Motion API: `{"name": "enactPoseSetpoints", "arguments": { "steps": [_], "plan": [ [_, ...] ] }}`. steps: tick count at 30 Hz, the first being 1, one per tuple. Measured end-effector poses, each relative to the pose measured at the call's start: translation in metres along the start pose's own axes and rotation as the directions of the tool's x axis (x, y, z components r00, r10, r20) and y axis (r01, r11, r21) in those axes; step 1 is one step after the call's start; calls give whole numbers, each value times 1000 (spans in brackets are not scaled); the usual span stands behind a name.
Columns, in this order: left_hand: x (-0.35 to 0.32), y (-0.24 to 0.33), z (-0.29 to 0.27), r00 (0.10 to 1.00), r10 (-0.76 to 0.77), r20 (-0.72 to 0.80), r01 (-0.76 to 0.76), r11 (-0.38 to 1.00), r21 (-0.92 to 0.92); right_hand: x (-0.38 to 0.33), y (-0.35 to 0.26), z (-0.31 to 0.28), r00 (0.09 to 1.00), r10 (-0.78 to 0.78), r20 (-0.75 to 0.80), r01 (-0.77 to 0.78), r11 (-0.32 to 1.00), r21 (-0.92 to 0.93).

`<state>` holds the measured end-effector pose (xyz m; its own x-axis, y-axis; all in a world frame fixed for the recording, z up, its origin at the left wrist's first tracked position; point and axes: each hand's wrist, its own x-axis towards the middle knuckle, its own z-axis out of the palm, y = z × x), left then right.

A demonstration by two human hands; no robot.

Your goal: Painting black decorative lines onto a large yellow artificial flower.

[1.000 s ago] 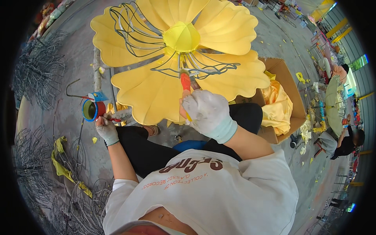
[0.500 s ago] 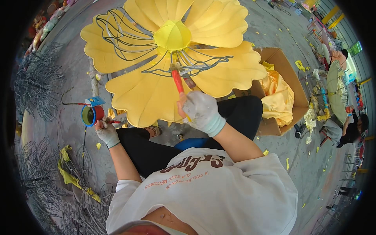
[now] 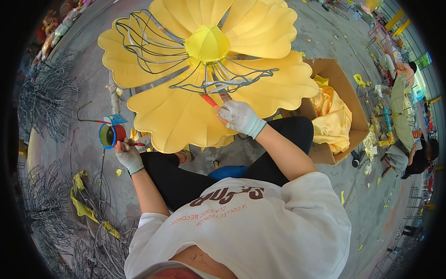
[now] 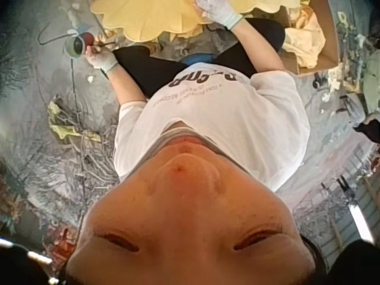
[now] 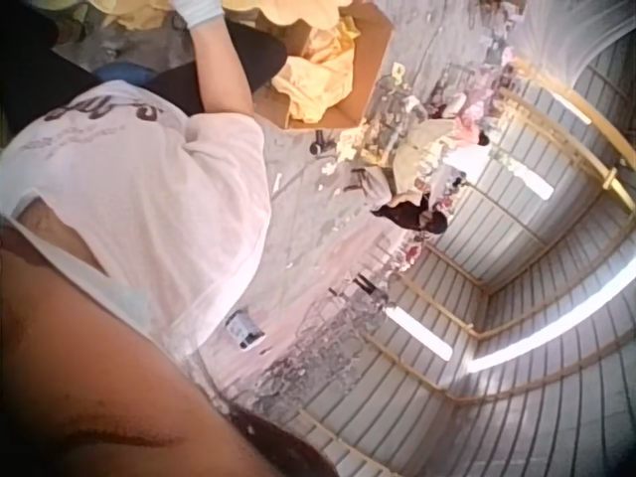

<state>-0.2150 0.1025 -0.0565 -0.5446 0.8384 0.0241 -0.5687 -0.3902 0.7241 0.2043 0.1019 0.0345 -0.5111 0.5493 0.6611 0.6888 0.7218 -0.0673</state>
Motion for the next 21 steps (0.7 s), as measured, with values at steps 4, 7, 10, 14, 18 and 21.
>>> {"name": "enactPoseSetpoints", "arguments": {
  "steps": [4, 7, 10, 14, 18, 21],
  "plan": [
    [-1, -5, -1, 1000, 1, 13, -1, 1000, -26, 3, -10, -18, 999, -9, -40, 8, 1000, -26],
    [2, -2, -8, 998, 10, 56, -10, 1000, 1, 1, -22, -27, 987, -89, -136, 84, 996, -42],
    [2, -2, -7, 999, 15, 41, -15, 1000, 6, -8, -4, -13, 994, -102, -48, 100, 994, -30],
    [5, -3, -5, 999, 28, 17, -28, 999, 18, -24, 8, 2, 996, -83, 27, 84, 996, -12],
    [2, 2, -7, 999, 39, 6, -39, 999, 28, -29, 3, -2, 1000, 19, -12, -19, 1000, -1],
    [3, 0, -12, 999, 31, -17, -30, 999, 44, -3, -12, -25, 991, -35, -131, 31, 999, -29]
  ]
}}
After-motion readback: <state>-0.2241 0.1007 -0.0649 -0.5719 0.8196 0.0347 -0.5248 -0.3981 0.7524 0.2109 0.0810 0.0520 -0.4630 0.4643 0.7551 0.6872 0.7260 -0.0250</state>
